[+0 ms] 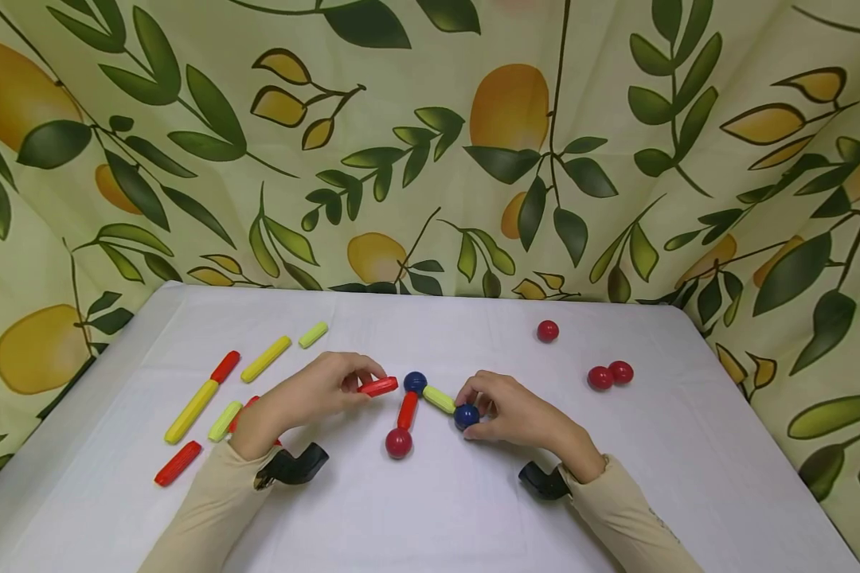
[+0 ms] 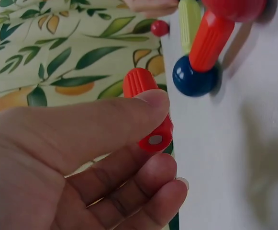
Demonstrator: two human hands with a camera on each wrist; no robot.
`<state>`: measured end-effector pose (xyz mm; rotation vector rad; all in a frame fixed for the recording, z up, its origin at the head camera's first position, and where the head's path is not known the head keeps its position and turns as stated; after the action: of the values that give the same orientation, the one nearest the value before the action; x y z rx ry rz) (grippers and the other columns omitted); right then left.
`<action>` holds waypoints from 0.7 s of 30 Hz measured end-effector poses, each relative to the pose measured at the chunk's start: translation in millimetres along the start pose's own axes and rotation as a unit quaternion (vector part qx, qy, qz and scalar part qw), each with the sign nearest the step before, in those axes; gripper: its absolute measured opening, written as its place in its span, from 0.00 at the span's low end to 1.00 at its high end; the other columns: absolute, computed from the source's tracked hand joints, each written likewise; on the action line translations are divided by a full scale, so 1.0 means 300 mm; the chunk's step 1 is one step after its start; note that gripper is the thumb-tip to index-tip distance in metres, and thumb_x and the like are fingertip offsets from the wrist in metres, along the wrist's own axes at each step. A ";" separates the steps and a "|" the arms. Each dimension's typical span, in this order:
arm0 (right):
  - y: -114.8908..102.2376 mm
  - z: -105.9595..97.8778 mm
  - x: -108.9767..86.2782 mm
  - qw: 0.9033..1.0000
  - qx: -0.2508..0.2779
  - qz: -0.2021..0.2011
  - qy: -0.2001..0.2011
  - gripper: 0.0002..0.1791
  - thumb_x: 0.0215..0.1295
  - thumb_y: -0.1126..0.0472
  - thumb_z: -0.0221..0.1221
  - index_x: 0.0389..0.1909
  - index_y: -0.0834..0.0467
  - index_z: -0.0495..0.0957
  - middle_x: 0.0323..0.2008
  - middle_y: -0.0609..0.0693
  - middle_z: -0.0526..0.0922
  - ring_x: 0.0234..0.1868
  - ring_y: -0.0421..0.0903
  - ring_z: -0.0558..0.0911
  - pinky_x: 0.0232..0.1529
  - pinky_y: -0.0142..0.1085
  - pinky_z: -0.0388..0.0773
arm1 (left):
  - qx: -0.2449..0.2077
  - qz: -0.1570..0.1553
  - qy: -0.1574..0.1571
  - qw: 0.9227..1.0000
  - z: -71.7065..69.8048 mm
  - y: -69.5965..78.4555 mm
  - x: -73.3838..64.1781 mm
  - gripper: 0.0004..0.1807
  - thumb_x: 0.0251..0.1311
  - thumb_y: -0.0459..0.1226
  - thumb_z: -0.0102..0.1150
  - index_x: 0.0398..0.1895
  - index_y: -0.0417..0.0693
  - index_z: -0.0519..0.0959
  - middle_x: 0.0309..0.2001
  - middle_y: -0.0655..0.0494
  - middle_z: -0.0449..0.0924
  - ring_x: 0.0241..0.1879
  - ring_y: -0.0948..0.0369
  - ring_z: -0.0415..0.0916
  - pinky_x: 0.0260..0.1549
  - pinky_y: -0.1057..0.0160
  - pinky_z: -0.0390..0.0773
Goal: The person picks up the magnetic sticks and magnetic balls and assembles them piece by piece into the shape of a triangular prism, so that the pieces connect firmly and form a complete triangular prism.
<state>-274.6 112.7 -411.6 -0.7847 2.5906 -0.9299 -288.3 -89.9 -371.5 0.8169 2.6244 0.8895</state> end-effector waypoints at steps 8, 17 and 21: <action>-0.001 0.002 0.002 1.000 0.005 0.003 -0.004 0.19 0.51 0.60 0.75 0.43 0.52 0.79 0.39 0.43 0.79 0.39 0.41 0.77 0.41 0.30 0.79 | 0.005 0.036 -0.038 0.999 0.092 0.078 0.018 0.18 0.57 0.33 0.69 0.52 0.44 0.82 0.36 0.58 0.82 0.34 0.64 0.73 0.35 0.71 0.75; -0.010 0.003 -0.001 1.000 0.007 -0.013 -0.004 0.19 0.51 0.59 0.75 0.43 0.53 0.79 0.39 0.43 0.80 0.39 0.41 0.77 0.41 0.30 0.79 | 0.029 0.005 -0.031 0.999 0.176 0.133 0.032 0.16 0.59 0.37 0.69 0.52 0.50 0.84 0.33 0.63 0.79 0.37 0.62 0.72 0.36 0.67 0.73; -0.016 0.004 -0.002 1.000 0.008 -0.018 -0.002 0.18 0.51 0.58 0.75 0.42 0.53 0.79 0.38 0.43 0.80 0.39 0.41 0.77 0.41 0.30 0.79 | 0.059 0.013 -0.021 0.998 0.199 0.152 0.032 0.16 0.58 0.37 0.69 0.50 0.51 0.84 0.34 0.61 0.80 0.36 0.63 0.71 0.35 0.67 0.73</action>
<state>-271.6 109.5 -409.5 -0.8316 2.5696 -0.9568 -252.7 -25.7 -390.4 0.8903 2.6561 0.7201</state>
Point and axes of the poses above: each hand's wrist, its own x-axis towards the middle knuckle, its own z-axis out of the palm, y = z × x, the point moved 9 cm from there along x, towards the middle knuckle
